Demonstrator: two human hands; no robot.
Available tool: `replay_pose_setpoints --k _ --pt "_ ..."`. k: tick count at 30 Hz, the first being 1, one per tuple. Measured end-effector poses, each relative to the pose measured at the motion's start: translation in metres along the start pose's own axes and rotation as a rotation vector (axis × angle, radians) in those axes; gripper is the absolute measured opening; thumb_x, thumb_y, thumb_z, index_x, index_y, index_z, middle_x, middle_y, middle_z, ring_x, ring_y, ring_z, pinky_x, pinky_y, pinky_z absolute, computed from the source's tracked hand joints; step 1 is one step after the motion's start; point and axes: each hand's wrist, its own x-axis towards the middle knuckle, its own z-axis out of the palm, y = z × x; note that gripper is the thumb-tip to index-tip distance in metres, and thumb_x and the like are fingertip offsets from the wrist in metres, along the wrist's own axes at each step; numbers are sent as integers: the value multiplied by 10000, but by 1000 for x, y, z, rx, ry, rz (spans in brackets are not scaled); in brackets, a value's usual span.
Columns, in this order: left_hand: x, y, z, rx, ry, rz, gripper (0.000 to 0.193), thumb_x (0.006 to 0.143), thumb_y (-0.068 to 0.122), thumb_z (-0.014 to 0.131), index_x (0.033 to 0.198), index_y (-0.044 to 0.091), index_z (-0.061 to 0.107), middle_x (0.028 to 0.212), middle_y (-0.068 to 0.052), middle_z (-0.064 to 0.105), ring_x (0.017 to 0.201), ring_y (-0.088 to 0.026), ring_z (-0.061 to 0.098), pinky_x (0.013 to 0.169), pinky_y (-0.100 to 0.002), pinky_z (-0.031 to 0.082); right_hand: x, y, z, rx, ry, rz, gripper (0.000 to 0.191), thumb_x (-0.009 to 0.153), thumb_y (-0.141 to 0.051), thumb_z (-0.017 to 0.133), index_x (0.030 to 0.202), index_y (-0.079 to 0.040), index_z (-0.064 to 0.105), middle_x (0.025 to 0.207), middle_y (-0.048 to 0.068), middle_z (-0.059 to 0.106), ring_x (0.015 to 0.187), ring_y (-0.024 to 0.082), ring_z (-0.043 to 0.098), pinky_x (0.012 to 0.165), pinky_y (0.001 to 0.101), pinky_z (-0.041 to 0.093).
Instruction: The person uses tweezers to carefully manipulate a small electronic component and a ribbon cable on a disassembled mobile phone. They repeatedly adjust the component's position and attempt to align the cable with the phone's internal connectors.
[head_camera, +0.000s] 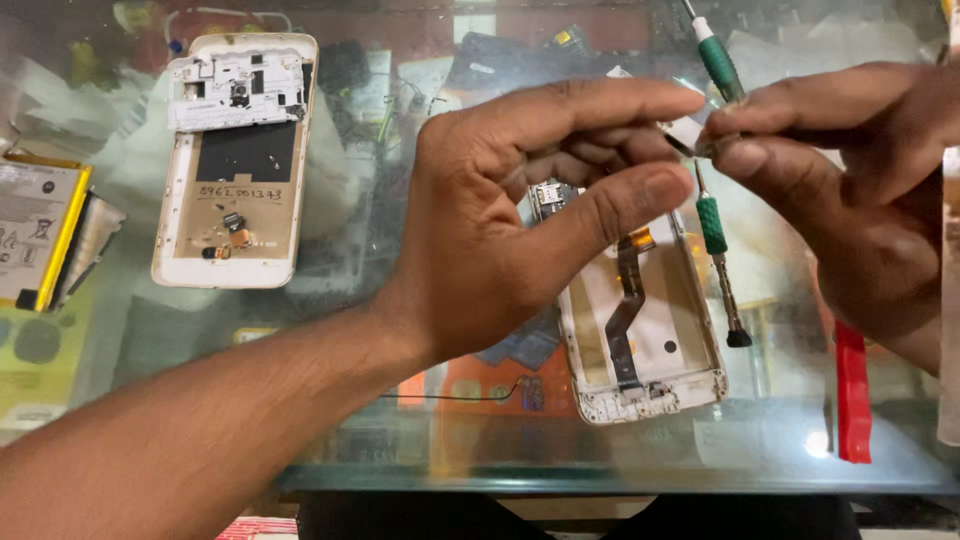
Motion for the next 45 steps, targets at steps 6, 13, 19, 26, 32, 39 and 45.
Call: replay_pose_setpoints --k 6,13,19,26,32,39,45 --pt "10 -2 -7 402 -18 307 173 1037 52 789 1193 73 719 1043 -74 776 920 -119 790 792 -213 669 10 7 -18 -124 -148 -219 279 998 52 661 819 -24 460 1042 183 716 959 225 748 729 295 637" --pt "19 21 -15 647 -38 506 120 1026 -37 750 1118 23 700 1062 -90 760 950 -177 776 785 -275 639 1 -45 -27 -526 -123 -79 135 934 58 736 986 101 619 1099 254 713 876 334 728 764 390 595" --pt "-34 67 0 811 -105 449 174 952 -81 721 1096 14 693 1172 -97 662 1017 -229 706 828 -336 603 -105 -88 2 -322 220 212 385 1082 -18 787 856 -69 481 1190 142 738 1112 286 754 994 307 559" --pt "-105 70 72 903 246 181 265 854 -88 745 1112 -40 718 1058 -127 669 982 -284 718 798 -373 619 -129 -77 25 -547 228 43 480 936 80 785 704 -90 401 941 150 767 936 319 760 787 387 601" --pt "-114 56 81 928 257 219 303 776 -123 703 1077 -96 695 1060 -188 651 966 -351 707 825 -436 624 -102 -88 30 -490 164 -26 464 964 66 754 727 -102 392 999 124 762 1037 278 766 982 433 624" --pt "-109 45 83 970 210 147 334 815 -101 715 1148 -80 710 1148 -154 648 1069 -326 671 864 -411 597 -106 -83 34 -515 203 -60 431 897 111 728 717 -78 386 966 111 764 965 281 760 880 412 615" --pt "-109 47 86 945 216 82 278 825 -62 753 1101 -60 715 1142 -138 658 1089 -307 666 898 -397 593 -104 -83 33 -516 189 -76 416 893 133 694 739 -92 379 998 103 768 984 279 767 879 397 620"
